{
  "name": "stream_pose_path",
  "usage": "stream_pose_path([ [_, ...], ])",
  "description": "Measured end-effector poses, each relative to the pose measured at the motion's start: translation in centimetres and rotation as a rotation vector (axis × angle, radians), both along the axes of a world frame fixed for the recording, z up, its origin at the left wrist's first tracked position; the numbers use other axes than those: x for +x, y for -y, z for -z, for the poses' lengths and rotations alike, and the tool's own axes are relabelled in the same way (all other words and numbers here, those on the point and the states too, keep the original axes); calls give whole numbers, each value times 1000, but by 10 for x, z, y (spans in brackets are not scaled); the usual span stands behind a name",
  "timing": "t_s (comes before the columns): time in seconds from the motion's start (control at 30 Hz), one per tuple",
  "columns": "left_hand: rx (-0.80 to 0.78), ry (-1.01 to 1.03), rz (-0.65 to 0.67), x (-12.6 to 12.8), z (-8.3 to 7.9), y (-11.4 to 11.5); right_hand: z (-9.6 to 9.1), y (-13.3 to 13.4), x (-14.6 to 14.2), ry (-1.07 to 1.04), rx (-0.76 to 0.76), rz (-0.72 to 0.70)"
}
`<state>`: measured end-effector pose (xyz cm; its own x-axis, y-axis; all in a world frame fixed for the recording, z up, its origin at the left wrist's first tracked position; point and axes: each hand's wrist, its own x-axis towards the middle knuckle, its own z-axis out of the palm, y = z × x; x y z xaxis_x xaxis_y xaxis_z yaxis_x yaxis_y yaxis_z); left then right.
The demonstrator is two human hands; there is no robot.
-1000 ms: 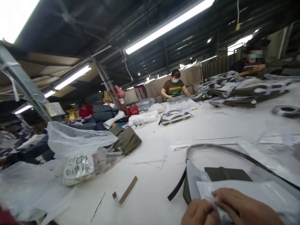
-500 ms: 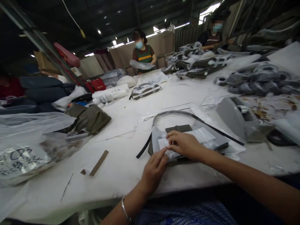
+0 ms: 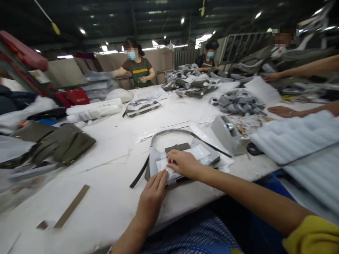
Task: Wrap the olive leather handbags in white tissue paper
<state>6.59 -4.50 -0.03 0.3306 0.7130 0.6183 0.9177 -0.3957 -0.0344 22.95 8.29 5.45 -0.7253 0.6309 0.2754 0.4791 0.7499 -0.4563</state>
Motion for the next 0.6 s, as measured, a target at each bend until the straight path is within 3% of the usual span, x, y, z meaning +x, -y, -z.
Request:
stream_pose_path([
  [0.07, 5, -8, -3, -1, 2, -1, -4, -6, 21, -132, -22, -46],
  [0.13, 26, -8, 4, -3, 5, -1, -13, -18, 57, -241, -7, 24],
  [0.2, 51, -10, 7, -4, 9, -1, -26, -35, 105, -300, 14, 259],
  [0.27, 71, -18, 2, -5, 12, -1, -40, -53, 154, -332, -75, 592],
  [0.37, 89, -37, 4, -4, 13, -1, -52, -82, 208, -342, -195, 826],
  [0.47, 103, -39, 14, -4, 11, -2, -51, -105, 228, -332, -439, 908],
  [0.6, 113, -21, 20, -4, 10, -3, -48, -125, 227, -377, -752, 931],
])
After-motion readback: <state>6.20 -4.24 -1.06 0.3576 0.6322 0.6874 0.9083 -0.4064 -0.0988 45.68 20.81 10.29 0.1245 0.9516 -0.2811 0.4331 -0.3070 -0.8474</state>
